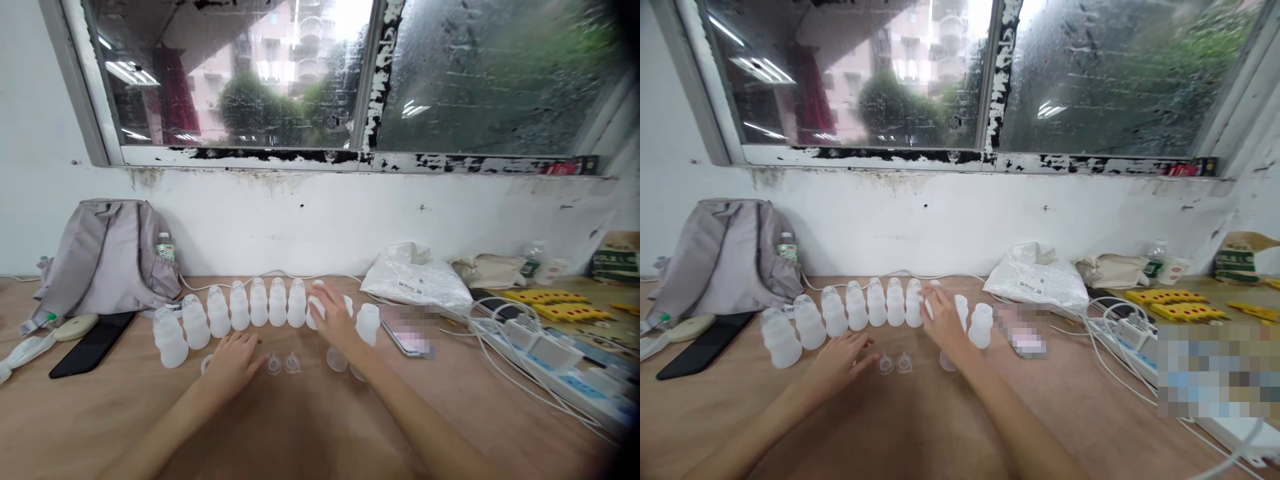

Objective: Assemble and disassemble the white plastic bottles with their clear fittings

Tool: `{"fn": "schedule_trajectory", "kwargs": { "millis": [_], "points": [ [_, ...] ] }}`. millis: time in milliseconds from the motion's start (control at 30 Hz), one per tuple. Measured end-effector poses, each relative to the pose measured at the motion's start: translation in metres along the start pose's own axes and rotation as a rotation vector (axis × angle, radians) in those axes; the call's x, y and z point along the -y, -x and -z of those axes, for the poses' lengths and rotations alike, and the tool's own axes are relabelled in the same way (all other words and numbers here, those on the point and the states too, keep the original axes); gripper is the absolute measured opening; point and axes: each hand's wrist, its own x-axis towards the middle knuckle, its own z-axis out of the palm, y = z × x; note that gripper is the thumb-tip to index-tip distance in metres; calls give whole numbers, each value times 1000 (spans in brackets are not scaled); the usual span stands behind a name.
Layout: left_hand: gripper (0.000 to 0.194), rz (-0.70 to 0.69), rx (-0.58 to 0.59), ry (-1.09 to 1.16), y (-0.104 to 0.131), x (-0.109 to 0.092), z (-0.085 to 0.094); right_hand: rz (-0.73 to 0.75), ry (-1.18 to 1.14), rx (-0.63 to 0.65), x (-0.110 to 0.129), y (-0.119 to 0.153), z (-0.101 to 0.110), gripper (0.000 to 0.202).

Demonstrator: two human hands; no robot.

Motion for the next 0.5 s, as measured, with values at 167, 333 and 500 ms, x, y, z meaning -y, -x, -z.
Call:
{"fn": "schedule_trajectory", "kwargs": {
  "millis": [167,333,500],
  "points": [
    [31,2,-79,26,-1,-6,10,-192,238,-54,-28,-20,3,37],
    [26,-60,-267,114,0,-16,16,-211,38,2,-24,-18,6,25],
    [41,-139,-442,356,6,-27,14,-134,-267,-26,12,-14,32,30]
  ]
}}
